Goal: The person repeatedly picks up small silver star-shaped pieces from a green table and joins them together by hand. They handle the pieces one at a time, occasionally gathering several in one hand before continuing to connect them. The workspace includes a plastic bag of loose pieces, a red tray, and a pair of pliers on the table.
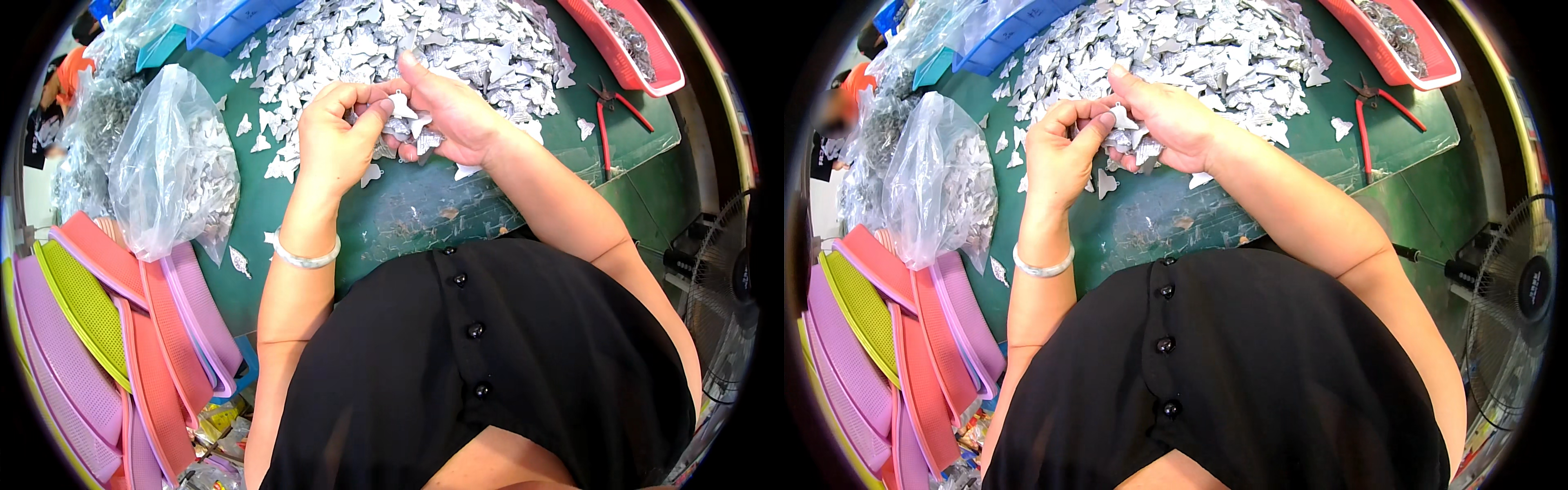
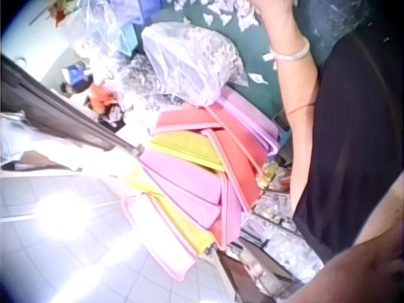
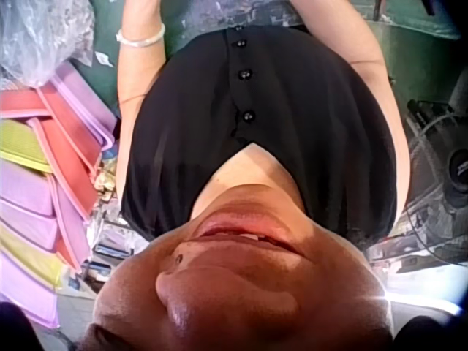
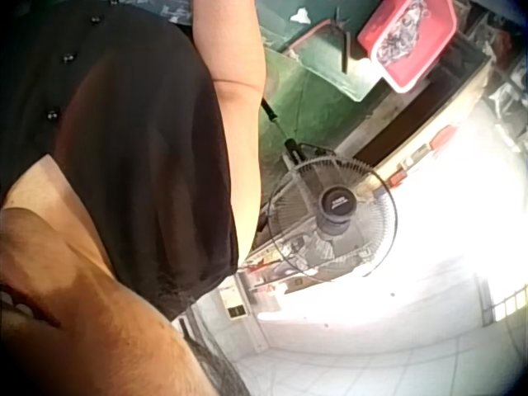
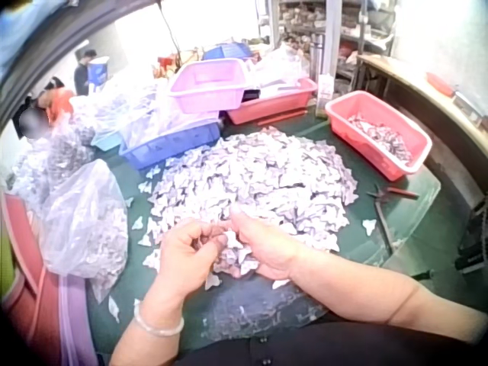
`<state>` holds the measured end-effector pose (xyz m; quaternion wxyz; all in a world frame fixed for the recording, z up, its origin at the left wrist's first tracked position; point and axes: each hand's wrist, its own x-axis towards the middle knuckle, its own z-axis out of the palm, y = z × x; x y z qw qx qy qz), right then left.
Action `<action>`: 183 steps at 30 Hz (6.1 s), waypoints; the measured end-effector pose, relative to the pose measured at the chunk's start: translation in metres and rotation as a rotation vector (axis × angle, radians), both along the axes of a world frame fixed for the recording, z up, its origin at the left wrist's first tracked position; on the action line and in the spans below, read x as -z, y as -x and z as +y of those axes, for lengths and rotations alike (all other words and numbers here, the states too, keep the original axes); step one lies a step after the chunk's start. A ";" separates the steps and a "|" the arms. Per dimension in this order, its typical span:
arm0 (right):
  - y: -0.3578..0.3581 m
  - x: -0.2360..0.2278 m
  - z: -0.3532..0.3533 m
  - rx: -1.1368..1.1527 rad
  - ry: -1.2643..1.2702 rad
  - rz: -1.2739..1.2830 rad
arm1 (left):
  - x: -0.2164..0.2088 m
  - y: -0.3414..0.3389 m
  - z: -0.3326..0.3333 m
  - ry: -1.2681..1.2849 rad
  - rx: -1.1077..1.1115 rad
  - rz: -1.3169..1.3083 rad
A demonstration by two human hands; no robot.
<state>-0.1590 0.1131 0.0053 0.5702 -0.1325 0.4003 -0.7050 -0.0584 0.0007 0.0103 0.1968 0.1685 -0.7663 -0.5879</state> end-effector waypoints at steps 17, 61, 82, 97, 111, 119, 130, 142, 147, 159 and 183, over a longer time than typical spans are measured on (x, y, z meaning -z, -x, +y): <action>0.001 0.002 -0.001 -0.071 -0.017 0.039 | 0.004 -0.001 -0.001 -0.249 0.028 0.007; 0.007 0.006 -0.001 -0.002 0.043 0.146 | 0.007 -0.010 -0.024 -1.194 0.027 0.086; 0.000 0.011 -0.003 -0.068 -0.047 0.287 | -0.004 -0.008 0.006 0.577 0.102 -0.165; 0.006 0.007 -0.001 -0.057 -0.020 0.169 | -0.003 -0.013 -0.012 -0.566 -0.017 -0.167; 0.010 0.013 0.001 -0.021 0.053 0.263 | 0.002 -0.013 -0.017 -0.698 -0.008 -0.142; 0.007 0.004 0.000 -0.008 -0.015 0.214 | 0.019 -0.010 -0.020 -0.940 0.034 0.017; 0.010 0.011 -0.002 -0.015 -0.004 0.167 | 0.015 -0.011 -0.012 -0.226 0.284 -0.076; 0.008 0.003 0.000 -0.071 -0.059 0.113 | 0.024 -0.009 -0.010 -0.095 0.213 -0.043; 0.010 0.003 0.001 -0.065 -0.044 0.060 | 0.016 -0.008 -0.006 -0.230 0.064 -0.123; 0.023 0.001 -0.001 0.067 0.050 0.111 | 0.006 -0.017 -0.006 -0.943 0.100 0.011; 0.011 -0.023 -0.002 0.121 -0.003 0.547 | 0.001 -0.031 0.013 -0.931 0.035 0.023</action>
